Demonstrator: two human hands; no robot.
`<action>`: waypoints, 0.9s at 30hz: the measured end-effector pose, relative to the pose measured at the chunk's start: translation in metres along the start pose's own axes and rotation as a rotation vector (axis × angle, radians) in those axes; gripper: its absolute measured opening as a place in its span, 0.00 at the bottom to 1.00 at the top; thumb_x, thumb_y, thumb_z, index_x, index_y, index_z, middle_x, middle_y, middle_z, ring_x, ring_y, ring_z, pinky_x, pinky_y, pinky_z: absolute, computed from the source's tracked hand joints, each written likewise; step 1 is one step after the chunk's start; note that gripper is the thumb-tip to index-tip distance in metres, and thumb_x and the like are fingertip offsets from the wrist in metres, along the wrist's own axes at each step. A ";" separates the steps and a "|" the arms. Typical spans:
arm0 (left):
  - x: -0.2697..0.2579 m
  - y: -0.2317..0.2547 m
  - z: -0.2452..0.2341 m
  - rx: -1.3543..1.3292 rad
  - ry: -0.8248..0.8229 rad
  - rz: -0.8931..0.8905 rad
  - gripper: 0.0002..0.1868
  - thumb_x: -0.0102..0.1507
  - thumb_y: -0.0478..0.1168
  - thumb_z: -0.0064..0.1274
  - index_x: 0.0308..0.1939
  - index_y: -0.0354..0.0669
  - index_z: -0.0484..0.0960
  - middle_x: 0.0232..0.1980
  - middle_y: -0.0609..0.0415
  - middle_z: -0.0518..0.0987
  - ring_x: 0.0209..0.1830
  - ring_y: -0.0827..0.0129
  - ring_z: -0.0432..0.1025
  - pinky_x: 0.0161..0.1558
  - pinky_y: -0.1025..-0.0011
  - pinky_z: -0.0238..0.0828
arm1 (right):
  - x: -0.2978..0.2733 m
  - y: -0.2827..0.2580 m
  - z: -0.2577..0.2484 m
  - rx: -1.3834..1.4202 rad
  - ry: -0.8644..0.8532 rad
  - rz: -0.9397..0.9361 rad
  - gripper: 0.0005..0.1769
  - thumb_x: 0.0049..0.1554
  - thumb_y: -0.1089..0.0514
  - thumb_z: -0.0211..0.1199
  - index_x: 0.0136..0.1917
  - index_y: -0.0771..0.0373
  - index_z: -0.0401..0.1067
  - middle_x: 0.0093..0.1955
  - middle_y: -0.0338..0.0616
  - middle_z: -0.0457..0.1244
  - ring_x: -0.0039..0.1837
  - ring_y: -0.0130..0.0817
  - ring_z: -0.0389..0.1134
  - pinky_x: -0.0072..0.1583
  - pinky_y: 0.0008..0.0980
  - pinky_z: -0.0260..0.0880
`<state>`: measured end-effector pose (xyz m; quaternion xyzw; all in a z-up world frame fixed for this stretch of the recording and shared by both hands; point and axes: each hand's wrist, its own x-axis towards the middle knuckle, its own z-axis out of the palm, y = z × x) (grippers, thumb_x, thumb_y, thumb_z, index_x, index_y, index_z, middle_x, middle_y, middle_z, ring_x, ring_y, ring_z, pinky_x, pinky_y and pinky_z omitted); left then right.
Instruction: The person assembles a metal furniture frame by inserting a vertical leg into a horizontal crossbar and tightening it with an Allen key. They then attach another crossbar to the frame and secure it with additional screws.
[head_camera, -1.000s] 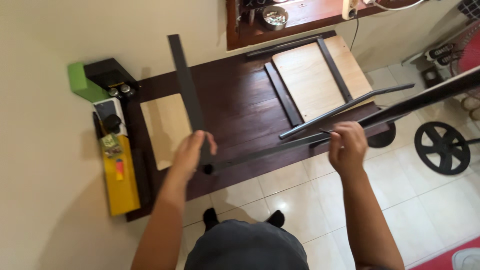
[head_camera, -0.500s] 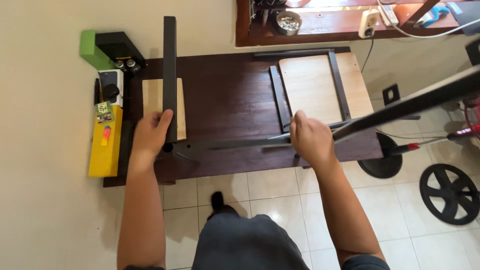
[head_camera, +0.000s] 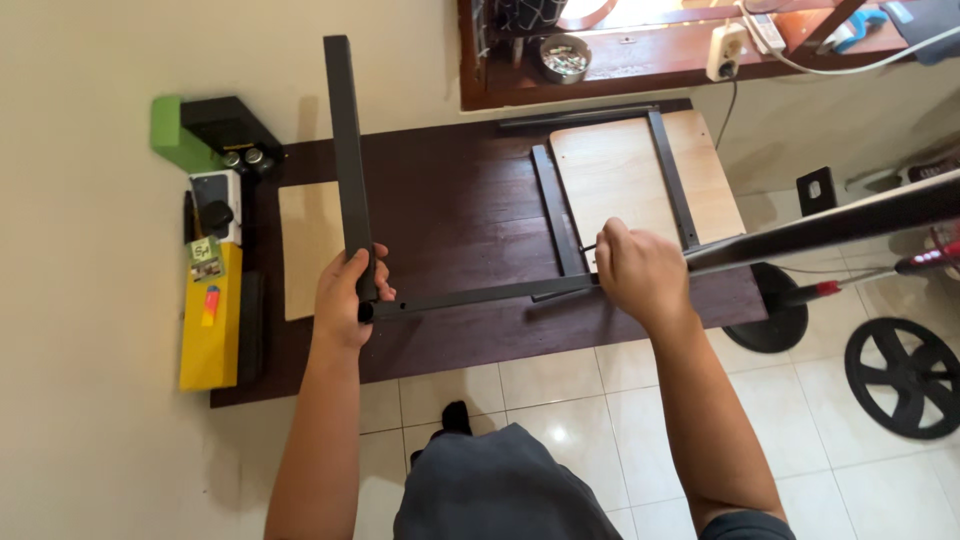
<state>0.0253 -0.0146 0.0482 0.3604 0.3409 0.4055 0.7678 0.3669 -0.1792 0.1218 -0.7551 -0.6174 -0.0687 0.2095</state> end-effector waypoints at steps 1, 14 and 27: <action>0.001 0.000 0.002 0.014 0.008 -0.003 0.13 0.72 0.42 0.42 0.49 0.34 0.75 0.28 0.56 0.74 0.22 0.72 0.69 0.31 0.71 0.70 | 0.000 0.002 0.001 0.000 0.002 -0.003 0.10 0.64 0.56 0.55 0.41 0.61 0.67 0.29 0.52 0.63 0.35 0.54 0.67 0.39 0.51 0.64; 0.004 0.001 0.016 0.159 0.115 -0.057 0.14 0.71 0.41 0.41 0.50 0.33 0.78 0.28 0.56 0.74 0.23 0.72 0.69 0.34 0.72 0.72 | -0.004 0.013 0.005 0.028 -0.021 0.040 0.12 0.64 0.55 0.55 0.40 0.61 0.67 0.28 0.51 0.63 0.35 0.53 0.66 0.40 0.50 0.64; -0.041 -0.149 0.108 1.362 -0.664 0.825 0.12 0.61 0.42 0.58 0.25 0.44 0.76 0.26 0.51 0.74 0.29 0.55 0.73 0.32 0.59 0.70 | 0.000 0.013 -0.001 0.094 0.078 -0.123 0.11 0.59 0.59 0.61 0.35 0.60 0.66 0.27 0.47 0.60 0.35 0.45 0.66 0.38 0.46 0.64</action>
